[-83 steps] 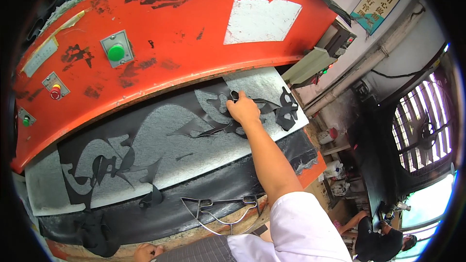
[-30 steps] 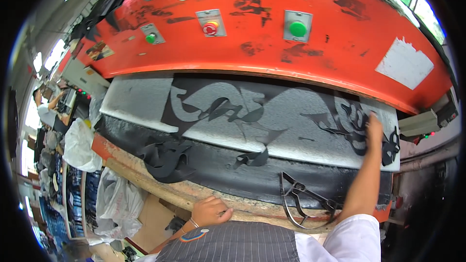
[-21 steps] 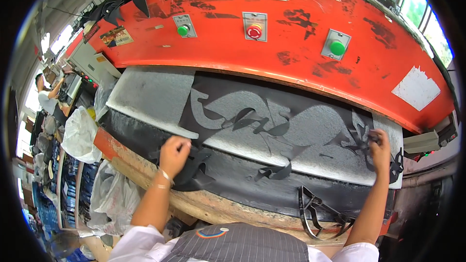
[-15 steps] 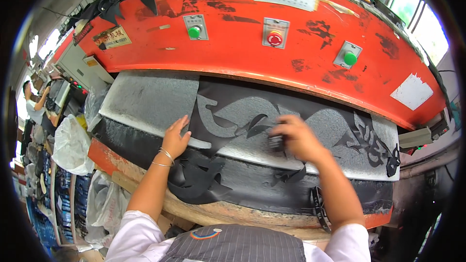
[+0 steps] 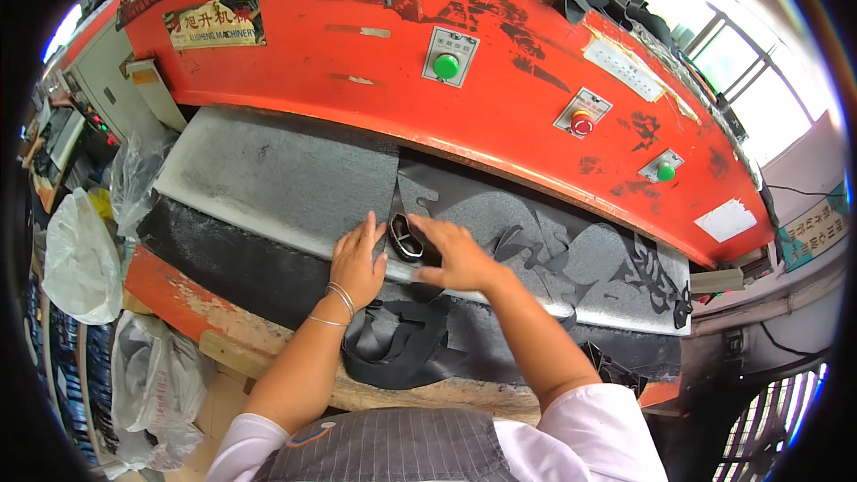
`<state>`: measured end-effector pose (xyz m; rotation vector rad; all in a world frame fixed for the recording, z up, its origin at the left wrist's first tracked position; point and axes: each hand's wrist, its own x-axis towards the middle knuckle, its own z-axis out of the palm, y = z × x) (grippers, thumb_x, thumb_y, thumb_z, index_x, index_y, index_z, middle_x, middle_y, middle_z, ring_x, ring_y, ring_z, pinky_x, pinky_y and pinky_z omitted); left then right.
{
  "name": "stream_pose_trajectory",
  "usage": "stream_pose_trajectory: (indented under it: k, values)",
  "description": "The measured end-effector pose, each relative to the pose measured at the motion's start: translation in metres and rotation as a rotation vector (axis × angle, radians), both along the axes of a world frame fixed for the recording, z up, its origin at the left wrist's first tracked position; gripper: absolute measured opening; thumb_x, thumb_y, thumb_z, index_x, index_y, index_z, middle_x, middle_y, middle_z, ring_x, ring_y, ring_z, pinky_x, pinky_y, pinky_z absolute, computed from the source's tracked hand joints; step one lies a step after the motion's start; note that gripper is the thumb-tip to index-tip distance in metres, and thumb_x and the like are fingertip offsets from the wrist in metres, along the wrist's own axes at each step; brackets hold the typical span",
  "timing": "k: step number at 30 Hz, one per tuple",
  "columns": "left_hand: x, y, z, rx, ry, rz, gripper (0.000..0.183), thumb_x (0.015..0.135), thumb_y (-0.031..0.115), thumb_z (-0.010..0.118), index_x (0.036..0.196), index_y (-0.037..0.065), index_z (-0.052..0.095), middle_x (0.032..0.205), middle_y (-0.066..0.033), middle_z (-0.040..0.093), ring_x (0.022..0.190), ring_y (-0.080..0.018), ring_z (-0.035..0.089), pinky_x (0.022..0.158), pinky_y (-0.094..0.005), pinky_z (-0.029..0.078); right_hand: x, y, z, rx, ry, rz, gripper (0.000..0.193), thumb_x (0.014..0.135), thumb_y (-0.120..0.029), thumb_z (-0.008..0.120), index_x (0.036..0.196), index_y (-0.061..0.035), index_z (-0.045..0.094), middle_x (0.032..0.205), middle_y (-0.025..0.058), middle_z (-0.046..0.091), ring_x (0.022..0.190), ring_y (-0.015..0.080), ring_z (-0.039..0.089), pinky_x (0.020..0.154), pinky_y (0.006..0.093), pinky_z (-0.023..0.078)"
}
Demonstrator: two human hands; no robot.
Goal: Operate a clicker press to cut shoe components from a sheet of leather.
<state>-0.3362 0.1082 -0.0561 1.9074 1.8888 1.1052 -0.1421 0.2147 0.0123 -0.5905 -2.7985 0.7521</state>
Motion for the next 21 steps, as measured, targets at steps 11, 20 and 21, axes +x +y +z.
stream_pose_trajectory:
  k: [11,20,21]
  values:
    - [0.008,0.007,0.003,-0.043,0.073,0.001,0.074,0.085,0.011,0.055,0.147,-0.004,0.017,0.138,-0.0063,0.053,0.135,-0.0272,0.037,0.111,-0.0433,0.023,-0.005,-0.024,-0.032,0.222,0.172,-0.354,0.065,0.075,-0.036,0.075,0.132,-0.0118,0.055,0.122,0.0177,0.059,0.112,0.0343,0.053,0.1,0.0434,0.037]
    - [0.004,0.006,0.067,0.204,-0.308,0.162,0.034,0.085,0.01,0.06,0.117,0.0,0.061,0.11,-0.0162,0.064,0.106,-0.0342,0.06,0.09,-0.0377,0.048,0.13,-0.01,0.036,0.501,0.976,-0.845,0.05,0.088,-0.016,0.065,0.133,-0.0007,0.049,0.136,0.0168,0.05,0.128,0.0287,0.046,0.108,0.0407,0.035]
    - [0.009,0.011,0.089,0.22,-0.34,0.093,0.027,0.085,0.01,0.061,0.11,0.0,0.064,0.104,-0.0151,0.066,0.102,-0.0336,0.061,0.087,-0.0375,0.048,0.149,-0.004,0.067,0.552,1.021,-1.045,0.046,0.096,-0.016,0.054,0.136,0.0023,0.044,0.139,0.0184,0.046,0.131,0.0287,0.042,0.11,0.0407,0.031]
